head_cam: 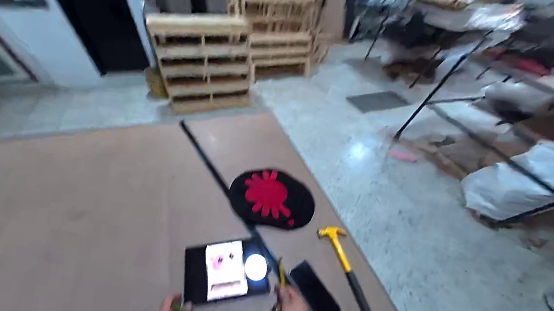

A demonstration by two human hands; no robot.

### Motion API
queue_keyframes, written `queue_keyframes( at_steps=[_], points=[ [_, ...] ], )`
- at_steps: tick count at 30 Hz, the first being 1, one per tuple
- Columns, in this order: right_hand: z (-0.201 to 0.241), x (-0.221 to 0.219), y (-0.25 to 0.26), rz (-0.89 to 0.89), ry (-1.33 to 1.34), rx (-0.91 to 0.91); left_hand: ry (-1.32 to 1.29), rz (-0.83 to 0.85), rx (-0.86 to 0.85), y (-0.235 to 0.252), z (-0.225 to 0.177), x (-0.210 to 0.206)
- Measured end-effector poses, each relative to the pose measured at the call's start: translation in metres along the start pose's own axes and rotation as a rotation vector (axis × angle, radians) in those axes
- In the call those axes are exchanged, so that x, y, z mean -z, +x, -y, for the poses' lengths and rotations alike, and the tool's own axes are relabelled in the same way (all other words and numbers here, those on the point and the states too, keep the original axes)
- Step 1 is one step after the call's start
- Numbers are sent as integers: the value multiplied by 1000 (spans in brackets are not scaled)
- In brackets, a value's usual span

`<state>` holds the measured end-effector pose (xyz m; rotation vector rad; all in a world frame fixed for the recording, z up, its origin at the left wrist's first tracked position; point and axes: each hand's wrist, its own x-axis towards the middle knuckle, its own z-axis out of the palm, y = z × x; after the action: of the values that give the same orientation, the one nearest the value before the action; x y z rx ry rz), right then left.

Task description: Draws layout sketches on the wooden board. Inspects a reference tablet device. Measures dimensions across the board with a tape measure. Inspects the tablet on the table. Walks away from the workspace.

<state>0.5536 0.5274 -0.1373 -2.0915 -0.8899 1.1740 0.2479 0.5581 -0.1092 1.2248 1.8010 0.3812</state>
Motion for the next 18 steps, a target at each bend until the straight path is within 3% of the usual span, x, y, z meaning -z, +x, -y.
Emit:
queue_keyframes(
  at_steps=[3, 7, 13, 18],
  points=[
    [11, -11, 10, 53, 49, -92, 44, 49, 90, 7, -6, -3],
    [2, -22, 24, 67, 7, -79, -50, 3, 164, 13, 0, -12],
    [-1, -21, 26, 143, -43, -48, -207, -43, 168, 24, 6, -10],
    [2, -18, 17, 94, 7, -88, -388, -42, 178, 28, 7, -7]
  ],
)
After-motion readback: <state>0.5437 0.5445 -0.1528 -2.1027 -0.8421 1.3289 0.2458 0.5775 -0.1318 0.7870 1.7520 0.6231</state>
